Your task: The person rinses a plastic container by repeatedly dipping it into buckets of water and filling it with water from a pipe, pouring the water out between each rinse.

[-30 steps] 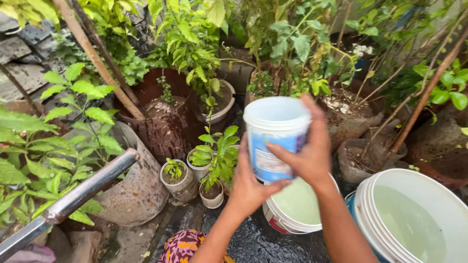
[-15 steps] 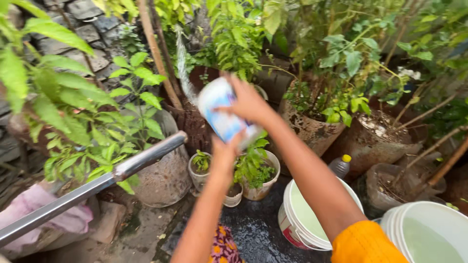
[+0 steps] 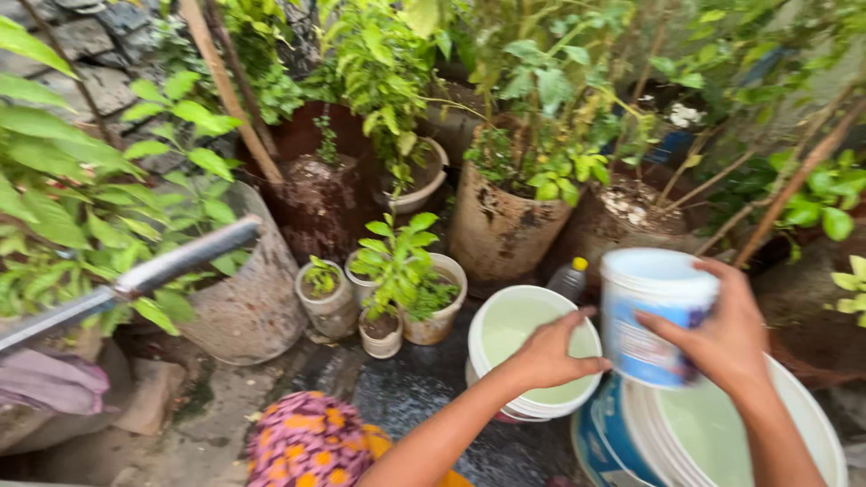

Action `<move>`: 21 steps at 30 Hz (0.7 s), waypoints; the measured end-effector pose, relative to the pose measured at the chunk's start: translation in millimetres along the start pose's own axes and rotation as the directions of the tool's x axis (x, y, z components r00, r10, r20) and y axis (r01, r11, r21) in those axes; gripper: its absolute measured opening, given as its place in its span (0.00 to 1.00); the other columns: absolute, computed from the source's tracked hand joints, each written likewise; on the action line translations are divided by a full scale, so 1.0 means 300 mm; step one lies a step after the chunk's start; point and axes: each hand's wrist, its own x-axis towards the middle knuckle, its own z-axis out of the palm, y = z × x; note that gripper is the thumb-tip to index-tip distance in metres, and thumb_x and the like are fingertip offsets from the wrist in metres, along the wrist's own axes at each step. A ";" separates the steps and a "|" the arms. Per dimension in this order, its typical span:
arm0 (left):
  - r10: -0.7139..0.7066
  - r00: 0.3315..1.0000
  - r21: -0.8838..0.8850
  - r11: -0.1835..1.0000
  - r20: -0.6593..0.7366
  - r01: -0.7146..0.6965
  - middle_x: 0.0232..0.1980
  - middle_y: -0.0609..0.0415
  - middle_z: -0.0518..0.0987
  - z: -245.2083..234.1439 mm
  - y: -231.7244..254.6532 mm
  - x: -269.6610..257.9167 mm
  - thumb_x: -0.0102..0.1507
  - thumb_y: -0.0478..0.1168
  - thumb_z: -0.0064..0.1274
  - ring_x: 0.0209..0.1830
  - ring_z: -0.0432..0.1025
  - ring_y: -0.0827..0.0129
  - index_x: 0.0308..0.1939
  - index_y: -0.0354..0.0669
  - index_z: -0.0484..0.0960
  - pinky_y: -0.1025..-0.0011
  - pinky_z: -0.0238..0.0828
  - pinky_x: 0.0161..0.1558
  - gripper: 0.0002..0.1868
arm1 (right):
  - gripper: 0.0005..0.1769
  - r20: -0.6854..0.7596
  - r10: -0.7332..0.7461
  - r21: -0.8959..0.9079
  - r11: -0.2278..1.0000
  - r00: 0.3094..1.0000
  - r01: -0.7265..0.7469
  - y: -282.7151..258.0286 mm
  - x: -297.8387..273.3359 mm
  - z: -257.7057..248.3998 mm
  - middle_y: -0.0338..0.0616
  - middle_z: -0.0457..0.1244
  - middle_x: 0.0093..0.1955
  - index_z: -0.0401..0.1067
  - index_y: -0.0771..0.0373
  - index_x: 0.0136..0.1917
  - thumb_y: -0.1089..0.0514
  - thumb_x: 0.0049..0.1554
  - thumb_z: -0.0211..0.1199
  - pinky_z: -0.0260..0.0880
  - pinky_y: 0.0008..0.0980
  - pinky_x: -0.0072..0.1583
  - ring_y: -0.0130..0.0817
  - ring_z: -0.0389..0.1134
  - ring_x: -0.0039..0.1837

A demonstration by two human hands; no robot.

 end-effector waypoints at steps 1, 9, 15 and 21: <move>-0.047 0.995 -0.046 0.998 0.086 0.051 0.64 0.34 0.76 0.060 0.000 0.026 0.52 0.59 0.64 0.62 0.74 0.46 0.75 0.36 0.65 0.58 0.69 0.62 0.53 | 0.58 -0.041 0.011 -0.064 0.998 0.999 -0.013 0.108 -0.021 -0.035 0.58 0.63 0.65 0.65 0.64 0.72 0.41 0.33 0.80 0.69 0.46 0.63 0.52 0.68 0.63; -0.079 0.995 -0.020 0.997 0.054 0.080 0.65 0.32 0.77 0.435 -0.126 0.005 0.56 0.61 0.60 0.65 0.73 0.45 0.72 0.33 0.70 0.59 0.67 0.65 0.48 | 0.68 0.295 0.474 -0.465 0.830 0.830 -0.309 0.842 -0.090 0.195 0.62 0.66 0.63 0.58 0.60 0.76 0.30 0.31 0.81 0.73 0.49 0.64 0.58 0.72 0.63; -0.131 0.991 0.087 0.988 0.022 0.129 0.66 0.31 0.76 0.514 -0.181 0.016 0.57 0.62 0.58 0.67 0.70 0.43 0.71 0.33 0.72 0.58 0.64 0.67 0.47 | 0.61 0.528 0.484 -0.591 0.799 0.698 -0.107 0.911 -0.171 0.437 0.54 0.66 0.65 0.56 0.42 0.79 0.30 0.37 0.76 0.70 0.54 0.67 0.53 0.70 0.67; -0.206 0.976 0.092 0.973 -0.075 0.213 0.67 0.30 0.73 0.448 -0.140 -0.034 0.55 0.62 0.59 0.69 0.67 0.41 0.72 0.34 0.71 0.57 0.61 0.69 0.48 | 0.62 0.340 0.378 -0.532 0.832 0.861 -0.155 0.871 -0.200 0.364 0.44 0.72 0.61 0.62 0.46 0.78 0.25 0.35 0.74 0.59 0.72 0.70 0.45 0.62 0.77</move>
